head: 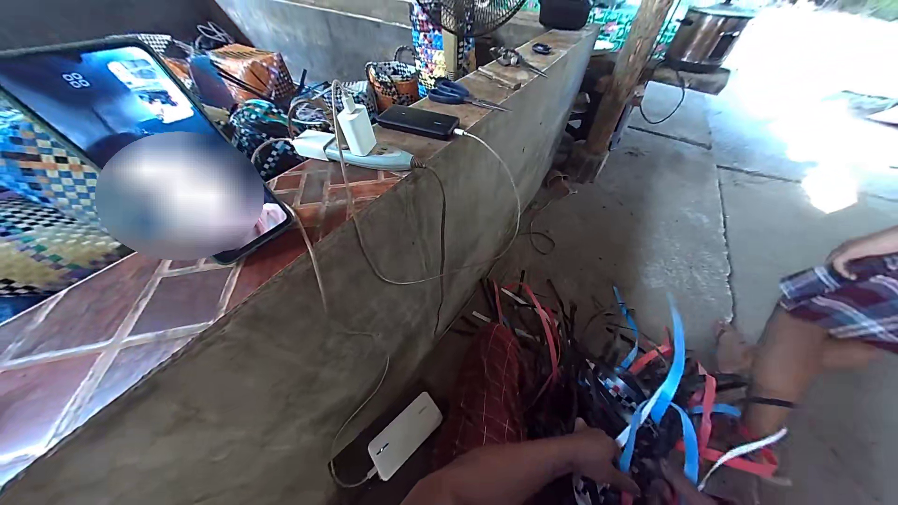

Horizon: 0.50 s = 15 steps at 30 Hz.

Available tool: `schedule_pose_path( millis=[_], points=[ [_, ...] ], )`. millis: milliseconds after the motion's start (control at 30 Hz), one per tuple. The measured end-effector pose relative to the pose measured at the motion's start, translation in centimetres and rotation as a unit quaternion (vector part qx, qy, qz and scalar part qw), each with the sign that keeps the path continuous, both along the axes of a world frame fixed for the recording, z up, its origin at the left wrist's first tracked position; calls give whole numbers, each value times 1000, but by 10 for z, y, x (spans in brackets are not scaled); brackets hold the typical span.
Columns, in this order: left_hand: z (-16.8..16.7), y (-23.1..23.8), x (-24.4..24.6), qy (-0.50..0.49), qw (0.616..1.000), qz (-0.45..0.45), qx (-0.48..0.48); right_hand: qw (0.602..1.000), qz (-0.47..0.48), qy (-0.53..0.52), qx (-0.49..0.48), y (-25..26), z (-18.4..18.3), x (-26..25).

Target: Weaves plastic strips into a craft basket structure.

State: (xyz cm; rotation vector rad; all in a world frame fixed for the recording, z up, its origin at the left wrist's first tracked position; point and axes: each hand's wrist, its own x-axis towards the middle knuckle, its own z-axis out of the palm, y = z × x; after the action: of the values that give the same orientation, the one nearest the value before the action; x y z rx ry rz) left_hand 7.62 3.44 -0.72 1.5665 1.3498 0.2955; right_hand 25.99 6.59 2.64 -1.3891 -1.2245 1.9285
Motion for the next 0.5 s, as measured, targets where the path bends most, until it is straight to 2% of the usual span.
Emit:
schedule_pose_path(
  millis=[67,133,233,267,333,400,433,500],
  points=[
    [0,-2,2,10,1000,30,-1,995,-17,94,26,18,22,-9],
    [-2,-3,-1,20,997,66,-14,972,-50,213,88,32,43,-10],
    [-8,0,-6,34,995,86,-48,920,-18,315,232,61,18,17],
    [-9,1,-7,36,994,87,-50,923,-14,291,253,66,10,20],
    [-6,2,-8,38,995,83,-47,955,21,111,275,56,-1,21],
    [-3,3,-5,45,995,71,-46,980,95,-60,161,41,-11,9],
    [-2,3,-4,45,996,68,-45,982,106,-103,120,33,-17,0],
    [-1,2,-3,49,996,62,-42,983,81,-130,106,22,-19,-12]
  ],
)
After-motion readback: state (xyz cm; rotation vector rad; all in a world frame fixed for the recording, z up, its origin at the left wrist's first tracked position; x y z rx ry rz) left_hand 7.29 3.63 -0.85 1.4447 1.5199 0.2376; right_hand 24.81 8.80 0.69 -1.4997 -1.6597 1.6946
